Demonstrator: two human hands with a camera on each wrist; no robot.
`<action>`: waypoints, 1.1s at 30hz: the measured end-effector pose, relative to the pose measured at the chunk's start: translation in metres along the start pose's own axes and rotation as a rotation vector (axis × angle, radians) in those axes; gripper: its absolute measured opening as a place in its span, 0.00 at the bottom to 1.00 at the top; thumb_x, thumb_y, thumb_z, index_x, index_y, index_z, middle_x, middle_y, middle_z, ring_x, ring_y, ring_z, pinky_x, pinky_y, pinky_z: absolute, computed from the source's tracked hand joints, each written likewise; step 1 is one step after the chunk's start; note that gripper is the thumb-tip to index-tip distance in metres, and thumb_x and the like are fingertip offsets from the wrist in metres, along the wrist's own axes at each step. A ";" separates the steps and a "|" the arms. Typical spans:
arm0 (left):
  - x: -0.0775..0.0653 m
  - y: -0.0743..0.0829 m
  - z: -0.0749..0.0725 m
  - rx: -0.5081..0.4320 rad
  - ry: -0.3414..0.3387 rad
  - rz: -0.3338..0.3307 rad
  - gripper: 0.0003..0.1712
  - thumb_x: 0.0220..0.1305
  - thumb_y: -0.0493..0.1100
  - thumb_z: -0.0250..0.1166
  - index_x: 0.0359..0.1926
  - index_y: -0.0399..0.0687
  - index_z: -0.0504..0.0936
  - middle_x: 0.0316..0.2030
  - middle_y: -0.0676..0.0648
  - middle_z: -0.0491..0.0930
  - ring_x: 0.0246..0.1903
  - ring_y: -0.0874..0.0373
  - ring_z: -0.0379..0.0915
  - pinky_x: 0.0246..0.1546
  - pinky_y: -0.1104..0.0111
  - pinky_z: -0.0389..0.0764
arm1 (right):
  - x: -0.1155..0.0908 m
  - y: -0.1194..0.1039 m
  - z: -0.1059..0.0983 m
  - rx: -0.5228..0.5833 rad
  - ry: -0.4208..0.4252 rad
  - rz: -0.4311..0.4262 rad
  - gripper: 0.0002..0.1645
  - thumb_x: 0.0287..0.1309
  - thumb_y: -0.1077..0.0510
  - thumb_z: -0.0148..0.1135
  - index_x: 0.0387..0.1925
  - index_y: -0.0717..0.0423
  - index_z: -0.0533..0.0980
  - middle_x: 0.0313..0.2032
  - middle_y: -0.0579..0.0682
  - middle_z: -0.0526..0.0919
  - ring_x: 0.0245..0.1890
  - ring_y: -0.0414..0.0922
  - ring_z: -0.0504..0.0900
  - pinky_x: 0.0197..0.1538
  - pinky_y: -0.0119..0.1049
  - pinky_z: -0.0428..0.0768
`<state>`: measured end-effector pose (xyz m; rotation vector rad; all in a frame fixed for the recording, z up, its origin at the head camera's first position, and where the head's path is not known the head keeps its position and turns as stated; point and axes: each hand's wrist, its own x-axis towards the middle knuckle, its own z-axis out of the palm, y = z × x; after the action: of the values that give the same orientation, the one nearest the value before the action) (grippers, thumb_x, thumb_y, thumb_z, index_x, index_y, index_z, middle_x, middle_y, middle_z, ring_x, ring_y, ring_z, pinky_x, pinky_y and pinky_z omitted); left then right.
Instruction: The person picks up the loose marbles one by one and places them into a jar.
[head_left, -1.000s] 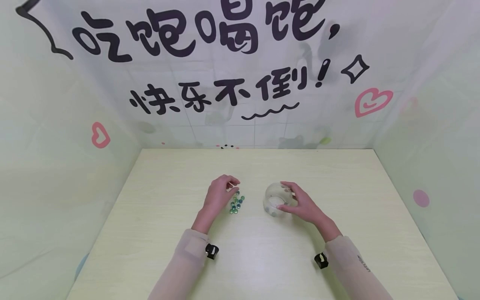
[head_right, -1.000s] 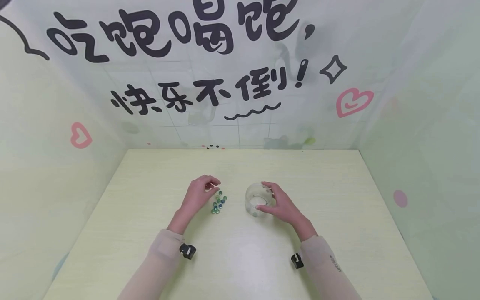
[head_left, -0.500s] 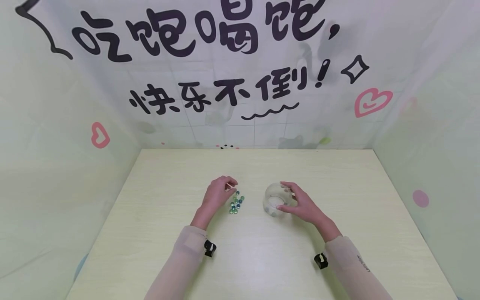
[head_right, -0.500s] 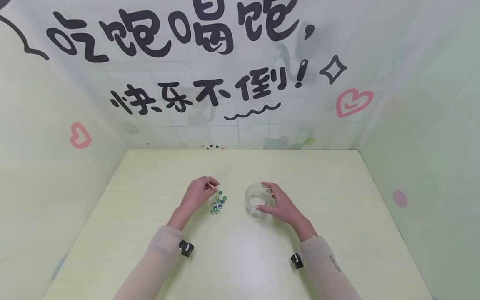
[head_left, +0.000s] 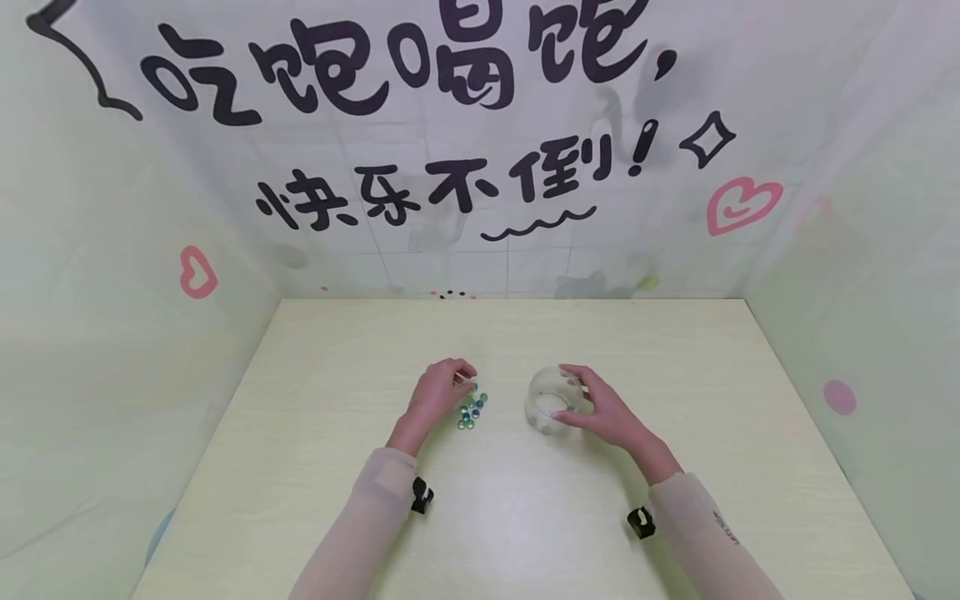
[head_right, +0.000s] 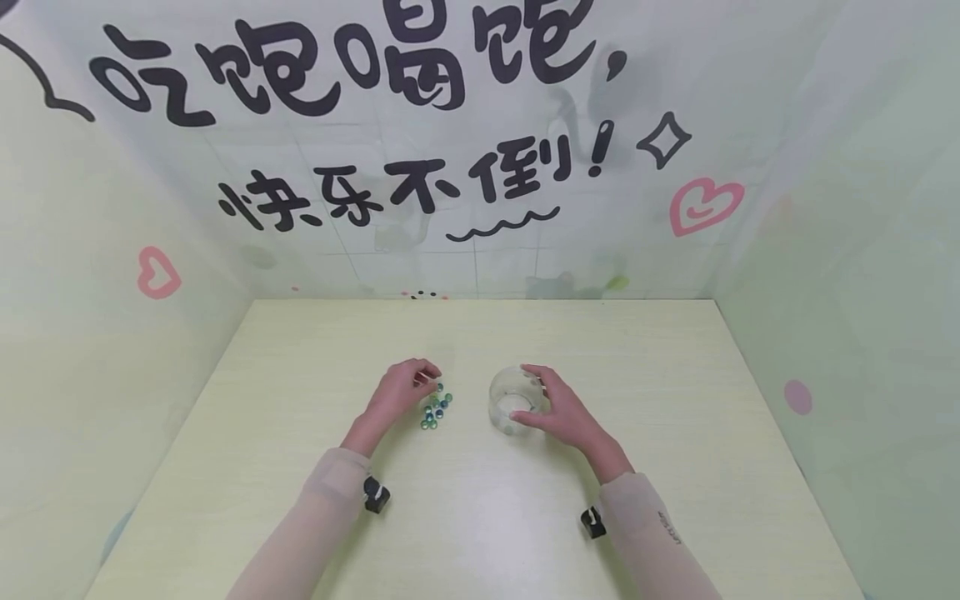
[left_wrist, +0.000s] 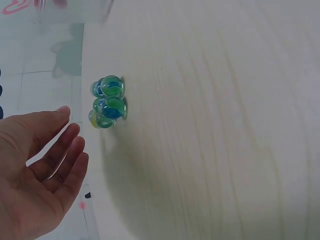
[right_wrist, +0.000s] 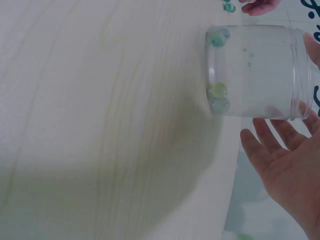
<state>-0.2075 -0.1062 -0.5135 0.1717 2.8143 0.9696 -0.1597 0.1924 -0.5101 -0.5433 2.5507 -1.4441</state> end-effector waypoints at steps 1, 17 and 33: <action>0.001 0.000 0.000 0.001 -0.005 -0.001 0.11 0.63 0.41 0.69 0.48 0.49 0.85 0.45 0.48 0.85 0.44 0.54 0.80 0.48 0.61 0.83 | 0.000 0.000 0.000 0.001 0.001 0.002 0.47 0.57 0.53 0.72 0.72 0.58 0.59 0.71 0.62 0.65 0.72 0.62 0.63 0.70 0.61 0.67; 0.004 -0.002 0.009 0.033 -0.004 -0.016 0.10 0.63 0.39 0.69 0.45 0.49 0.86 0.41 0.49 0.85 0.40 0.57 0.80 0.45 0.63 0.83 | 0.001 0.004 0.000 -0.007 -0.004 -0.004 0.47 0.58 0.52 0.71 0.72 0.58 0.59 0.72 0.62 0.63 0.73 0.62 0.62 0.70 0.61 0.68; 0.008 -0.002 0.012 0.048 -0.012 -0.028 0.09 0.63 0.38 0.69 0.44 0.49 0.86 0.39 0.50 0.85 0.37 0.59 0.80 0.42 0.65 0.82 | 0.001 0.000 0.000 -0.004 -0.003 0.009 0.47 0.57 0.53 0.72 0.72 0.58 0.59 0.71 0.62 0.64 0.72 0.61 0.62 0.70 0.60 0.68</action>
<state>-0.2128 -0.0992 -0.5254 0.1430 2.8226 0.8930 -0.1603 0.1923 -0.5102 -0.5338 2.5503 -1.4346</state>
